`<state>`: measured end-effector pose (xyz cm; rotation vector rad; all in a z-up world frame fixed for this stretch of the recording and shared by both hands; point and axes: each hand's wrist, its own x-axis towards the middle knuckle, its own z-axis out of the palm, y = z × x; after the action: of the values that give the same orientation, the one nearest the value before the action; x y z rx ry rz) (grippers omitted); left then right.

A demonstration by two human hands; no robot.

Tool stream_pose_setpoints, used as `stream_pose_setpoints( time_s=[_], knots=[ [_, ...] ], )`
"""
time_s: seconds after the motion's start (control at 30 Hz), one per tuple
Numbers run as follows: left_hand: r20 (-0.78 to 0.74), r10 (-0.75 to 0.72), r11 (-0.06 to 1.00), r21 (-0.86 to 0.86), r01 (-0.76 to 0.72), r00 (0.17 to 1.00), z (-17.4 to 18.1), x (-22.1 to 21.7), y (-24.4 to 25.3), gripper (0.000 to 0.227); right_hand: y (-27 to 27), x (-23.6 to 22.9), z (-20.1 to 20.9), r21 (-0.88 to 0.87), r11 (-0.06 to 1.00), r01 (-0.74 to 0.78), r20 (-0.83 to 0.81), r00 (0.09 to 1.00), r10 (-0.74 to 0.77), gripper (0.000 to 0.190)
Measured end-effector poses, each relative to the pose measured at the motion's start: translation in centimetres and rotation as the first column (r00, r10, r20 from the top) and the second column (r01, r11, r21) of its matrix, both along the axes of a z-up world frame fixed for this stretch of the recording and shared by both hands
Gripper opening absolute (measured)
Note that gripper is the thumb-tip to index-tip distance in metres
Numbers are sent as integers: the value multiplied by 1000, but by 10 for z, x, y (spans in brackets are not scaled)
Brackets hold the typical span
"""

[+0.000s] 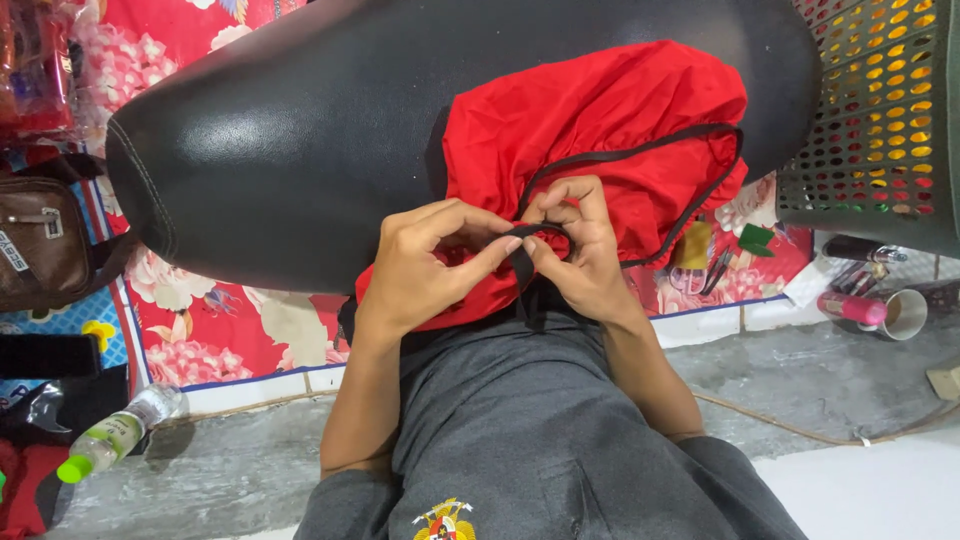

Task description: Sealing the seams of a red fabric cover using a lighter and trimming it with scissors.

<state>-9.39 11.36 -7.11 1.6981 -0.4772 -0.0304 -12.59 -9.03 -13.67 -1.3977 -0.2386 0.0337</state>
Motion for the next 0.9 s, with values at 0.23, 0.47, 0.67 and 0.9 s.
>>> stream_pose_setpoints(
  time_s=[0.23,0.47,0.67,0.9],
  knots=[
    [34,44,995,83,-47,998,16,1,0,9,1,1,2,-131,991,-15,-3,1000,15,41],
    [-14,47,998,49,-46,999,3,2,0,8,1,3,7,-118,993,-27,-50,999,21,42],
    [-93,60,998,42,-56,994,-8,5,4,4,2,6,10,-171,985,-31,-55,998,22,44],
    [-67,62,998,11,-61,996,-19,9,3,3,2,6,11,-164,986,-5,-91,996,-10,45]
  ],
)
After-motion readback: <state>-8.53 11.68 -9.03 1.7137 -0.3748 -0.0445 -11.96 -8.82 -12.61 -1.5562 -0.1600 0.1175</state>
